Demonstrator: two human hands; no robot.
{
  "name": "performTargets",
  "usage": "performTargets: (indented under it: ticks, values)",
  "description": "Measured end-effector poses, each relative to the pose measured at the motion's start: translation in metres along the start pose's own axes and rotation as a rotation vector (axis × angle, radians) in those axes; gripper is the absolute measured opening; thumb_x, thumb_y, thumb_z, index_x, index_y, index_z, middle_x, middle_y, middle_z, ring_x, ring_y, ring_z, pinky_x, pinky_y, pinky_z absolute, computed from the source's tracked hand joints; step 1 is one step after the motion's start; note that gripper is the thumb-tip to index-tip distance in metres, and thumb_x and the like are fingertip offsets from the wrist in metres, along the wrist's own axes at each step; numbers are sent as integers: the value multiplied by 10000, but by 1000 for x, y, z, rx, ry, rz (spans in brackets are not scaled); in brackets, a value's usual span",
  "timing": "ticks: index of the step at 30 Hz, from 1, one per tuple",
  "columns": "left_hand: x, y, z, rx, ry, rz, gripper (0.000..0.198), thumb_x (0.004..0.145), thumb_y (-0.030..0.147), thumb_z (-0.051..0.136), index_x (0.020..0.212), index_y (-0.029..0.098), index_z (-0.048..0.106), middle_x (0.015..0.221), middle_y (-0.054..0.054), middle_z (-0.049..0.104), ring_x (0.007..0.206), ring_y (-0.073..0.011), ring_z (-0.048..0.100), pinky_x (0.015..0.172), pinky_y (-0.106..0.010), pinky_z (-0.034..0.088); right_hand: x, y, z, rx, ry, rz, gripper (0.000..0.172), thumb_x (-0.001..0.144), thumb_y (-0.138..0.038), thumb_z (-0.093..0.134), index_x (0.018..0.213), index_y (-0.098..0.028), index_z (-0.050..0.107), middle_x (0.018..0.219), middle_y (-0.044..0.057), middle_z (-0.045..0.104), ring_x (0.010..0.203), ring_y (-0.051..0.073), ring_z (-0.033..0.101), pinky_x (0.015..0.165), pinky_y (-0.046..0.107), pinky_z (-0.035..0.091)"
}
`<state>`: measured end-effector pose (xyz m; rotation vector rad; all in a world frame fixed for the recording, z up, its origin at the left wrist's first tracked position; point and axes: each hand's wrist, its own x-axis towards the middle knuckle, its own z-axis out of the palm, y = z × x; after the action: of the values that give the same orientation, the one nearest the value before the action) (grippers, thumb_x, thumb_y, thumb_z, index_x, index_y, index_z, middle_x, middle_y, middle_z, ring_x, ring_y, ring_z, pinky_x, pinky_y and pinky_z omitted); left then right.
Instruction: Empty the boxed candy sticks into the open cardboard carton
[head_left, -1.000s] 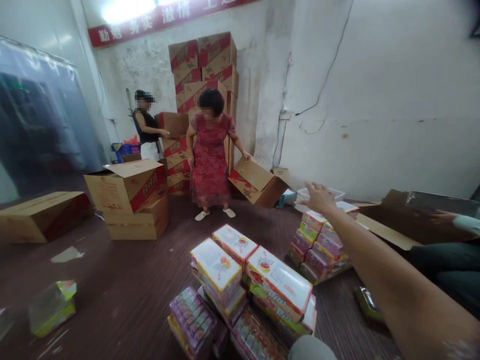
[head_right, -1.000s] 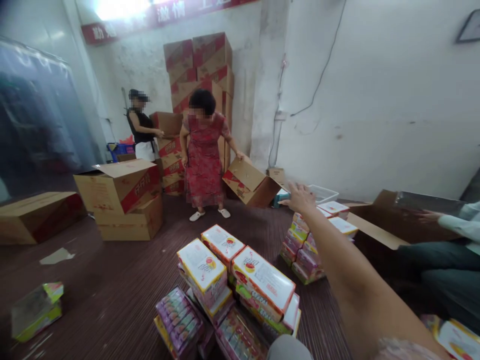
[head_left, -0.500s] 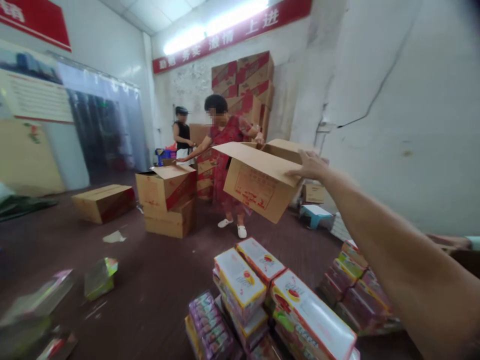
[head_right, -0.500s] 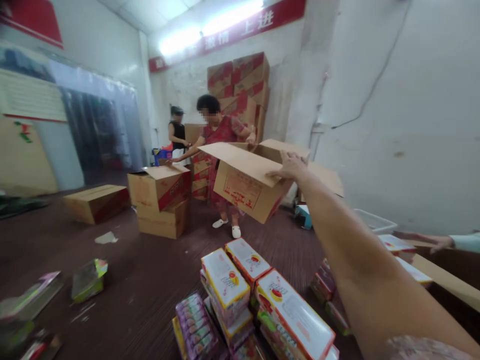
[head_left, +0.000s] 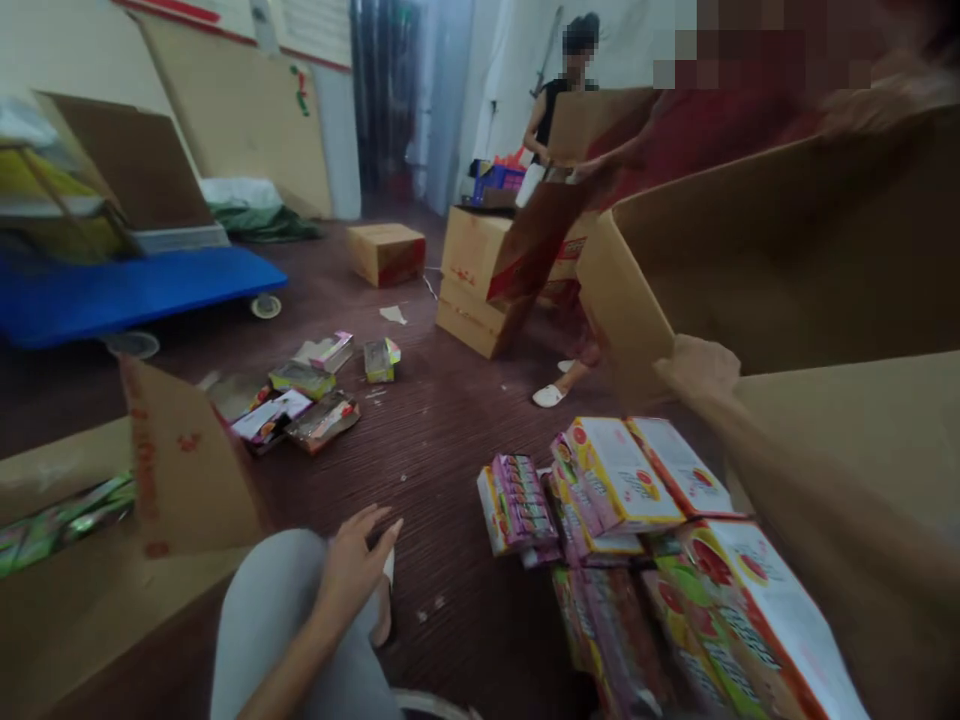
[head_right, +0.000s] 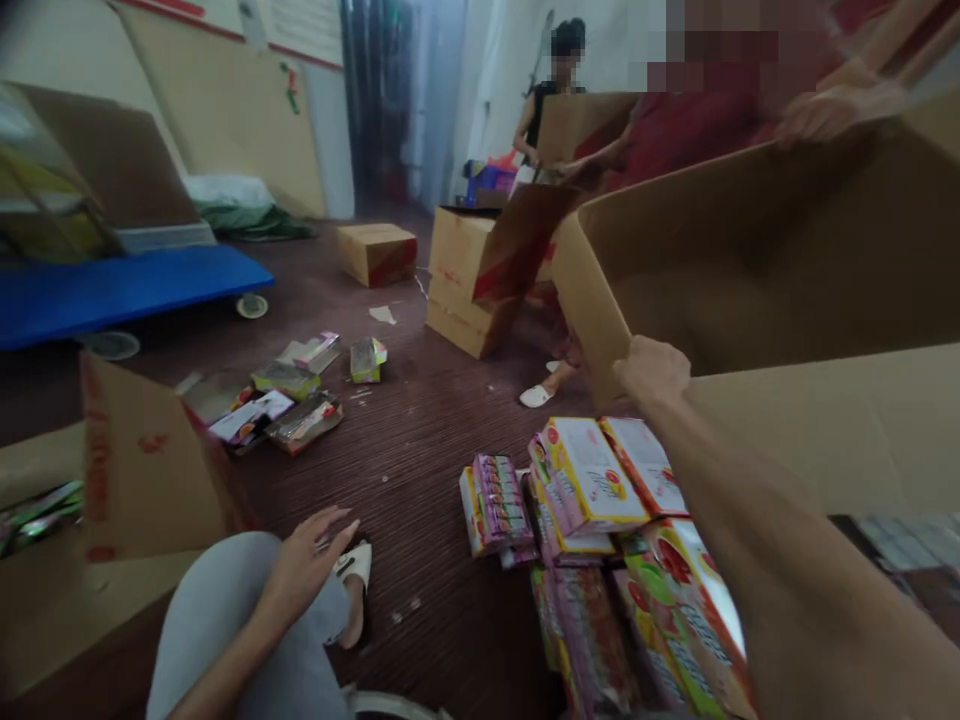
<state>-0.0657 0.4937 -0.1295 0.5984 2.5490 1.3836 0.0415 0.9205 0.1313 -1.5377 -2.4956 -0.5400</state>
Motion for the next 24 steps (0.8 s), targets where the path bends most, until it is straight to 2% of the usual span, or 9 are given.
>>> performTargets:
  ticks: [2,4,7,10,14,17,20,21,24]
  values:
    - [-1,-11,-9,-51,20,-71,552,766,581,538,1027,148,758,1144,-177,759,1144,-337,672,1070,-546,483,-5,-20,-24,1,8,-26,322,935,-277,624,1160,-67,719,1101,253,732,1016,308,704,629,340,345]
    - [2,-7,-20,-107,96,-109,591,782,579,540,1121,129,722,1208,-189,727,1177,-333,649,1060,-529,495,-13,-36,-51,33,70,-91,355,935,-357,647,1146,-82,725,1067,244,741,1000,322,703,632,348,344]
    - [10,25,-41,-175,321,-80,694,824,580,574,1351,129,600,1475,-211,532,1256,-311,590,1052,-470,506,-48,-52,-82,112,162,-220,382,916,-443,677,1106,-117,735,1024,206,760,971,328,704,648,346,361]
    - [12,71,-74,-151,551,52,808,848,582,614,1506,150,430,1636,-218,265,1355,-308,508,1086,-435,476,-109,-62,-86,190,120,-357,335,905,-461,681,1040,-159,730,972,150,774,922,307,712,647,328,378]
    - [2,115,-114,16,702,279,786,906,557,571,1549,159,358,1694,-193,80,1524,-317,260,1211,-446,307,-189,-78,-62,264,-39,-669,198,930,-370,618,892,-195,704,880,100,767,832,259,706,689,323,403]
    - [6,119,-124,89,713,305,769,931,573,519,1561,166,348,1707,-182,-16,1552,-319,176,1252,-448,192,-220,-99,-32,325,-126,-947,94,881,-216,605,892,-185,693,879,95,760,843,237,702,772,333,417]
    - [31,95,-116,196,635,123,806,931,624,447,1558,125,355,1693,-244,2,1566,-381,27,1247,-545,111,-227,-133,7,342,-164,-1096,154,828,-148,609,943,-167,709,950,111,763,937,257,701,810,348,431]
    - [43,82,-111,241,575,19,826,928,638,415,1554,103,358,1678,-282,41,1559,-416,33,1232,-591,110,-225,-147,22,333,-177,-1127,170,829,-141,607,956,-161,718,973,116,762,967,265,697,812,351,440]
    - [74,36,-98,389,296,-315,922,881,681,385,1557,57,333,1599,-378,197,1495,-521,200,1152,-686,218,-217,-188,64,305,-247,-1190,191,860,-155,619,1008,-147,740,1030,127,758,1037,279,679,826,358,470]
